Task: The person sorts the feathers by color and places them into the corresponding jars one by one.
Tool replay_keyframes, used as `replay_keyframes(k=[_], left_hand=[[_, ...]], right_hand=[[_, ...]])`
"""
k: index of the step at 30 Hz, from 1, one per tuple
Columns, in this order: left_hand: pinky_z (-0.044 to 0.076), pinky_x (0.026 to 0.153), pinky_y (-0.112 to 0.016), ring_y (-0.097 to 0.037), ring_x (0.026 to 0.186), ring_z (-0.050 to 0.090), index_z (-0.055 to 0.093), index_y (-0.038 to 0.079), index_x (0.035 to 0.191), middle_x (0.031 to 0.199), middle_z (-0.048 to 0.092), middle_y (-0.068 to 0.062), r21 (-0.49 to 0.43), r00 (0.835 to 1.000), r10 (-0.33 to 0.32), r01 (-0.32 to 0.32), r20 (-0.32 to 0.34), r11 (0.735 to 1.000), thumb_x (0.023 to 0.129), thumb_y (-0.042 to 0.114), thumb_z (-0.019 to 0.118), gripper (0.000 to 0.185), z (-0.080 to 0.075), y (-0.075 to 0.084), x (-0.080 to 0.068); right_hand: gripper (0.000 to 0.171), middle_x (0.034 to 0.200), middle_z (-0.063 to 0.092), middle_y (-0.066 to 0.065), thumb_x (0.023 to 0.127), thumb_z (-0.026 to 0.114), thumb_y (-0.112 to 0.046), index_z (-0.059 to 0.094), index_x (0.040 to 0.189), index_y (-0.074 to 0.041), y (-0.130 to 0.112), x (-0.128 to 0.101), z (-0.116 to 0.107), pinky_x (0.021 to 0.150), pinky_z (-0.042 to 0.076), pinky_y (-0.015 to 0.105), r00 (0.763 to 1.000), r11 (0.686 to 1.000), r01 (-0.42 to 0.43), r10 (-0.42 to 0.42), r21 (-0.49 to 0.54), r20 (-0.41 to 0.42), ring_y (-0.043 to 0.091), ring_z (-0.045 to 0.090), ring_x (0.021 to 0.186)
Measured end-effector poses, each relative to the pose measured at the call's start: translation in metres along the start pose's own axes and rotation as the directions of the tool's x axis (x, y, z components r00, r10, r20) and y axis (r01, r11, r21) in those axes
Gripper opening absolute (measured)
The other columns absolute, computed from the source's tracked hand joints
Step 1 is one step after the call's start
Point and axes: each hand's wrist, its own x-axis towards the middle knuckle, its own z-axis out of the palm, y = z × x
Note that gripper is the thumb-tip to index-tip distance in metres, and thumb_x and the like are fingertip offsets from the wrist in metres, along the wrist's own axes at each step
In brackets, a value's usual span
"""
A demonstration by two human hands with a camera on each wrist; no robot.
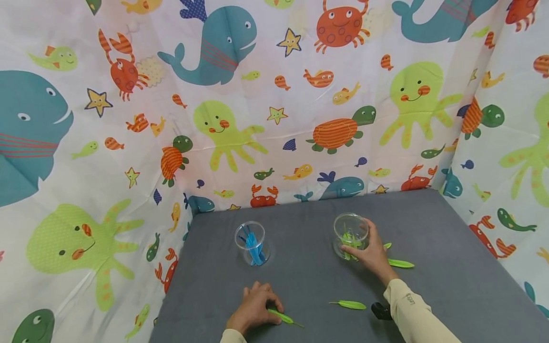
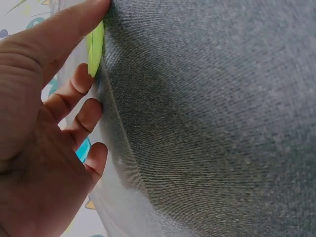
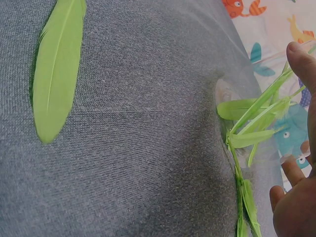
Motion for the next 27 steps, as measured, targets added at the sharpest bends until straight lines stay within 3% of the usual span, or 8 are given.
replay_keyframes(k=[8,16,19,24,27], left_hand=[[0.021,0.077,-0.036,-0.004,0.081,0.038,0.073,0.036,0.072,0.082,0.053,0.019,0.007,0.999,0.007,-0.008,0.035,1.0,0.07,0.034,0.092,0.019,0.001,0.003,0.003],[0.021,0.078,-0.035,-0.001,0.066,0.05,0.073,0.035,0.077,0.065,0.061,0.014,-0.174,0.998,0.04,-0.047,-0.045,0.984,0.077,0.035,0.087,0.014,0.005,0.003,0.009],[0.021,0.08,-0.036,0.001,0.061,0.055,0.073,0.035,0.079,0.063,0.063,0.015,-0.202,0.997,0.052,-0.063,-0.061,0.977,0.079,0.035,0.086,0.012,0.006,0.005,0.014],[0.022,0.086,-0.041,-0.002,0.061,0.058,0.072,0.031,0.082,0.068,0.065,0.012,-0.289,0.995,-0.016,-0.014,-0.102,0.957,0.083,0.036,0.083,0.012,0.007,0.009,0.024],[0.035,0.087,-0.036,-0.005,0.066,0.06,0.072,0.026,0.086,0.075,0.067,0.008,-0.386,0.986,-0.061,-0.004,-0.158,0.923,0.086,0.035,0.081,0.013,0.008,0.013,0.031]], right_hand=[[0.114,0.16,0.035,0.022,0.079,0.087,-0.042,0.013,0.162,-0.018,0.0,-0.002,-0.001,0.108,0.026,0.075,1.0,1.0,-0.002,0.002,-0.007,-0.006,0.047,0.033,0.147],[0.115,0.16,0.036,0.022,0.079,0.088,-0.043,0.013,0.162,-0.018,0.0,0.0,-0.001,0.109,0.026,0.075,1.0,1.0,-0.002,0.002,-0.01,-0.009,0.047,0.033,0.147],[0.115,0.16,0.036,0.022,0.079,0.088,-0.043,0.012,0.162,-0.018,0.001,0.0,-0.001,0.109,0.025,0.075,1.0,1.0,0.0,0.0,-0.009,-0.005,0.047,0.032,0.147],[0.114,0.16,0.036,0.021,0.079,0.087,-0.043,0.013,0.162,-0.018,0.001,0.0,-0.001,0.109,0.023,0.075,1.0,1.0,0.006,-0.006,-0.006,-0.004,0.046,0.033,0.147],[0.114,0.16,0.037,0.021,0.078,0.088,-0.043,0.013,0.162,-0.018,0.002,0.001,-0.001,0.109,0.022,0.075,1.0,1.0,0.005,-0.005,-0.004,-0.007,0.046,0.033,0.147]])
